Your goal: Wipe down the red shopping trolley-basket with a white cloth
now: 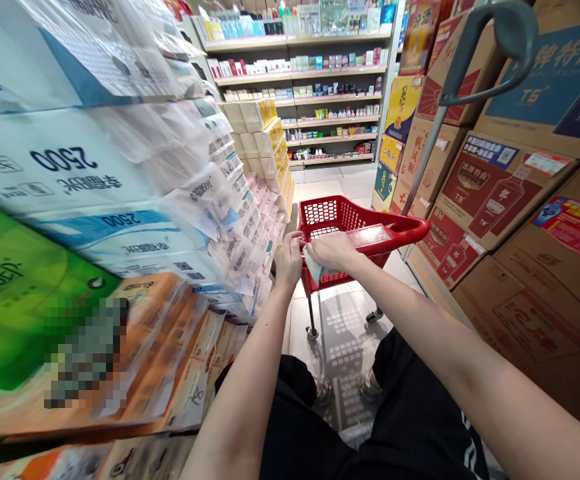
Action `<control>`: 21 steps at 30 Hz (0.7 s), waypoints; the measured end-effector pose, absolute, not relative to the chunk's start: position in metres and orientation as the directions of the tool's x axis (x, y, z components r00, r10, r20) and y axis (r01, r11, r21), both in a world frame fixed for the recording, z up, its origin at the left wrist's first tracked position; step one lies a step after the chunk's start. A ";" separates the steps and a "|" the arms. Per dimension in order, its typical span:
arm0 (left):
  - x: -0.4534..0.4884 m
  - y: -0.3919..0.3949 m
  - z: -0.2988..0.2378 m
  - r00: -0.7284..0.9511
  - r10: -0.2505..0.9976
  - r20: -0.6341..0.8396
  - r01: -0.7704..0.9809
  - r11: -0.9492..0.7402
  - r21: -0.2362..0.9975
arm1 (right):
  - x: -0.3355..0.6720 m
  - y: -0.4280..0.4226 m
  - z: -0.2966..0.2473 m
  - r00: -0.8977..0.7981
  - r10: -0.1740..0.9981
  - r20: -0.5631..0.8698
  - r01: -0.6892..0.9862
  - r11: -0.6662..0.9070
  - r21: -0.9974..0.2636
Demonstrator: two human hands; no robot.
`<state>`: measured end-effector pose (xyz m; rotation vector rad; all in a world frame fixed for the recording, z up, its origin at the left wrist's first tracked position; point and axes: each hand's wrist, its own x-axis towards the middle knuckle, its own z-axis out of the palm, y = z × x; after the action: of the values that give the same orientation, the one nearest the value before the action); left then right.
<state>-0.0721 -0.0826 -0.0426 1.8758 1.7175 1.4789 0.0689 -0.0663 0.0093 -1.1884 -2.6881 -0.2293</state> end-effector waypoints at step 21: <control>-0.049 -0.117 -0.018 0.396 0.756 0.521 0.815 -0.551 0.179 | 0.170 -0.065 0.007 -0.390 0.701 0.597 0.668 0.662 -0.340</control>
<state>-0.0494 -0.1173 -0.0185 2.7114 1.5311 0.9195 0.1703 -0.0655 0.0074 -1.0538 -2.1394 0.0571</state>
